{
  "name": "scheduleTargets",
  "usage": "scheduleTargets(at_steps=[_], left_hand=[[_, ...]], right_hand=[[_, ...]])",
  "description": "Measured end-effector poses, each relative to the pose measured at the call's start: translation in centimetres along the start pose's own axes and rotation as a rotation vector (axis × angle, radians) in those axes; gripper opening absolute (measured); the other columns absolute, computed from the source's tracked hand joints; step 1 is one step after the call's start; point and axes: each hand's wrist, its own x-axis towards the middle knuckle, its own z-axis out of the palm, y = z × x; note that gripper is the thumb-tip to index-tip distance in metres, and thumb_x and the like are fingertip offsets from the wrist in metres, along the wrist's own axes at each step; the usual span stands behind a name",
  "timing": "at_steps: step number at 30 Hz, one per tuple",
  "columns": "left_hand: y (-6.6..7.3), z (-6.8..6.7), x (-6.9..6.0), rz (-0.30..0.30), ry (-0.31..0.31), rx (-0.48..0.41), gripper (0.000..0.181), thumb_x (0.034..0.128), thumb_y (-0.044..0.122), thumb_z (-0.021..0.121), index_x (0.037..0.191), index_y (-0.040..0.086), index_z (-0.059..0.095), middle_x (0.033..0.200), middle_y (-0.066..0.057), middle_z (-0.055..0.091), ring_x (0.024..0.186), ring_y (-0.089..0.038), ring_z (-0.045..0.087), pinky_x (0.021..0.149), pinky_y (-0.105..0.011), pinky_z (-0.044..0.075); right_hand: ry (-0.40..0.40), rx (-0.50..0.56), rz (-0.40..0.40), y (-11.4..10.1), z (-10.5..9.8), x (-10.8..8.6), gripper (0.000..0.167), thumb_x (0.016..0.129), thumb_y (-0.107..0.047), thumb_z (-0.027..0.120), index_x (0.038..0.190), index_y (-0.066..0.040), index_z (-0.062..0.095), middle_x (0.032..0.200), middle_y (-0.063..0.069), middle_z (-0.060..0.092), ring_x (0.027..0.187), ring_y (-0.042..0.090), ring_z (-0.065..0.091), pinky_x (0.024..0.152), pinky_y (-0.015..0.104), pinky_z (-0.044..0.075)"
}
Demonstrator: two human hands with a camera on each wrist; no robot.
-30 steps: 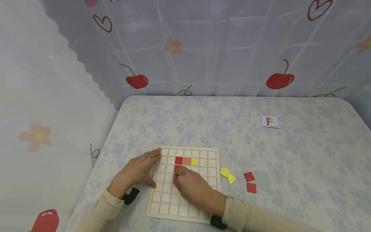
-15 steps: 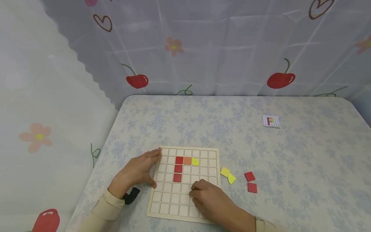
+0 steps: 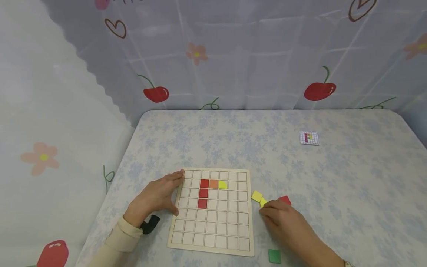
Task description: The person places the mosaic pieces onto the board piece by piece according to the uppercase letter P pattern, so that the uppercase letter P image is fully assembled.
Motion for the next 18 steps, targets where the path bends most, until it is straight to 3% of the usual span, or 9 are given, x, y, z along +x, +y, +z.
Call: scheduleTargets(at_steps=[6,11,18], left_hand=[[-0.3,0.5,0.1,-0.008,-0.003,-0.003,0.112,0.0557,0.035,0.097,0.146,-0.002,0.044,0.158,-0.014,0.030,0.140,-0.033,0.037,0.093,-0.047,0.051],[-0.4,0.6,0.1,0.003,0.004,-0.007,0.111,0.0552,0.035,0.097,0.146,-0.003,0.045,0.158,-0.014,0.031,0.141,-0.031,0.037,0.094,-0.046,0.051],[-0.3,0.4,0.2,0.012,0.013,-0.015,0.110,0.0556,0.034,0.097,0.145,-0.003,0.045,0.158,-0.014,0.031,0.140,-0.032,0.037,0.094,-0.046,0.051]], right_hand=[[-0.079,-0.050,0.158,2.4,-2.4,0.6,0.029,0.078,0.006,0.079,0.104,-0.008,0.077,0.108,0.002,0.069,0.099,0.022,0.065,0.075,0.034,0.057],[-0.121,-0.044,0.170,4.6,-3.3,0.4,0.035,0.078,0.011,0.074,0.108,-0.008,0.076,0.114,0.007,0.069,0.106,0.029,0.065,0.080,0.043,0.057],[-0.173,0.005,0.185,5.8,-3.2,0.1,0.032,0.076,0.005,0.079,0.105,-0.009,0.077,0.107,0.001,0.070,0.100,0.026,0.066,0.081,0.044,0.056]])
